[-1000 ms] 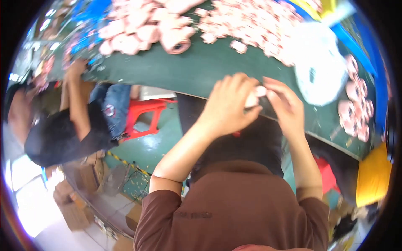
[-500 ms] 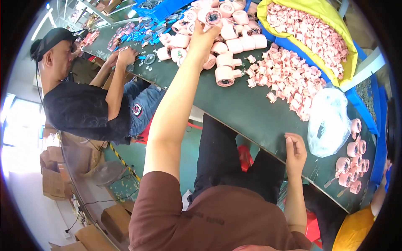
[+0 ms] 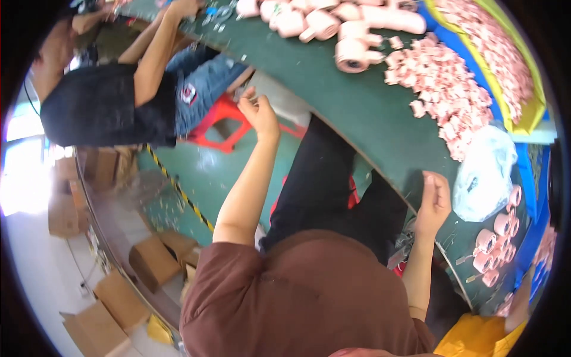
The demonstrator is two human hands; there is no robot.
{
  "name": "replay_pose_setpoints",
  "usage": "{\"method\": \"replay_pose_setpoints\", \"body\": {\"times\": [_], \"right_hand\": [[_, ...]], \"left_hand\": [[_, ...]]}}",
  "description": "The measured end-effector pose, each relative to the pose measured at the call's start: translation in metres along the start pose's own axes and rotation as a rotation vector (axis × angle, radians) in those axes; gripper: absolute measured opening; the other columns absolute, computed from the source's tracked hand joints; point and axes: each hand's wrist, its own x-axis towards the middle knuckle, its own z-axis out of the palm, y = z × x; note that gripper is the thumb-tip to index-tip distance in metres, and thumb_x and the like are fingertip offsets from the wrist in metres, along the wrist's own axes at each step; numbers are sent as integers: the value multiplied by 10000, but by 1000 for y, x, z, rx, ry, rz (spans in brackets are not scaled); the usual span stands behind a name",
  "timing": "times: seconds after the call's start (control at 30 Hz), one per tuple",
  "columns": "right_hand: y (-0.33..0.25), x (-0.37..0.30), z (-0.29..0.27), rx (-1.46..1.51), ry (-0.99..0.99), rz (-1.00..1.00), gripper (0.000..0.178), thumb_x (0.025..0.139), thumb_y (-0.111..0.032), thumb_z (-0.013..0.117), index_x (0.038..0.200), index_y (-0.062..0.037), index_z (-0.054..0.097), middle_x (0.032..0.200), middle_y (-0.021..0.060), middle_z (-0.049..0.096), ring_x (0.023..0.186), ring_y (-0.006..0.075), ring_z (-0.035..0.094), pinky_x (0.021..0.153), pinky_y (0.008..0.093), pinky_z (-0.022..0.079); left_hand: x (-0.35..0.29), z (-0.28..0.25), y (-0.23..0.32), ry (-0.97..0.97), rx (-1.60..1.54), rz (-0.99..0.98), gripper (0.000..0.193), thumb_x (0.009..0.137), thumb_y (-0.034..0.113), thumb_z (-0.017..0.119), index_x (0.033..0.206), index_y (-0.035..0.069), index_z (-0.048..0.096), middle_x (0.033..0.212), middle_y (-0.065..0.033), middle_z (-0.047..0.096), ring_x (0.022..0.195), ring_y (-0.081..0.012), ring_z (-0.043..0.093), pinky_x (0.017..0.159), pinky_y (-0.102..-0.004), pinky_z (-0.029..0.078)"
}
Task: Assembling internal electronic parts into pink plastic housings and then packing the assembled units into a cardboard box.
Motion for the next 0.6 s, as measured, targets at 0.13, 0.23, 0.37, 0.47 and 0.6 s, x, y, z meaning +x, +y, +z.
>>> {"method": "replay_pose_setpoints", "body": {"times": [0.13, 0.23, 0.37, 0.47, 0.6], "right_hand": [[8, 0, 7, -74, -48, -34, 118, 984, -32, 560, 976, 46, 648, 1025, 70, 632, 929, 107, 573, 840, 221, 438], [13, -3, 4, -162, -58, -32, 158, 1007, -76, 541, 992, 41, 647, 1022, 70, 638, 950, 122, 588, 908, 247, 465], [4, -5, 23, -211, -44, 38, 271, 1023, -166, 512, 959, 44, 670, 931, 65, 655, 909, 134, 580, 854, 281, 462], [12, -1, -5, -183, 82, 34, 326, 1029, -217, 508, 948, 51, 675, 897, 72, 658, 873, 136, 572, 827, 290, 451], [20, 10, -2, -124, 0, 45, 346, 1034, -248, 503, 946, 43, 667, 919, 106, 673, 863, 159, 599, 826, 307, 463]], "left_hand": [[-24, -63, -115, 160, 150, -748, 432, 844, 241, 662, 1195, -3, 594, 1240, -179, 525, 1164, -288, 482, 1011, -367, 388], [-49, -53, -135, 124, -304, -1168, 630, 870, 350, 664, 1387, 42, 481, 1402, -157, 488, 1267, -292, 470, 1025, -368, 409], [-51, -67, -177, -207, -422, -979, 670, 886, 412, 620, 1457, 136, 406, 1469, -89, 437, 1290, -306, 435, 1026, -495, 349], [-48, -2, -144, -130, -434, -988, 622, 870, 237, 665, 1388, -10, 427, 1323, -173, 556, 1193, -281, 541, 990, -376, 447], [-31, -14, -190, -55, -472, -841, 741, 835, 194, 738, 1425, 6, 333, 1375, -178, 507, 1256, -308, 489, 1012, -451, 425]]}}
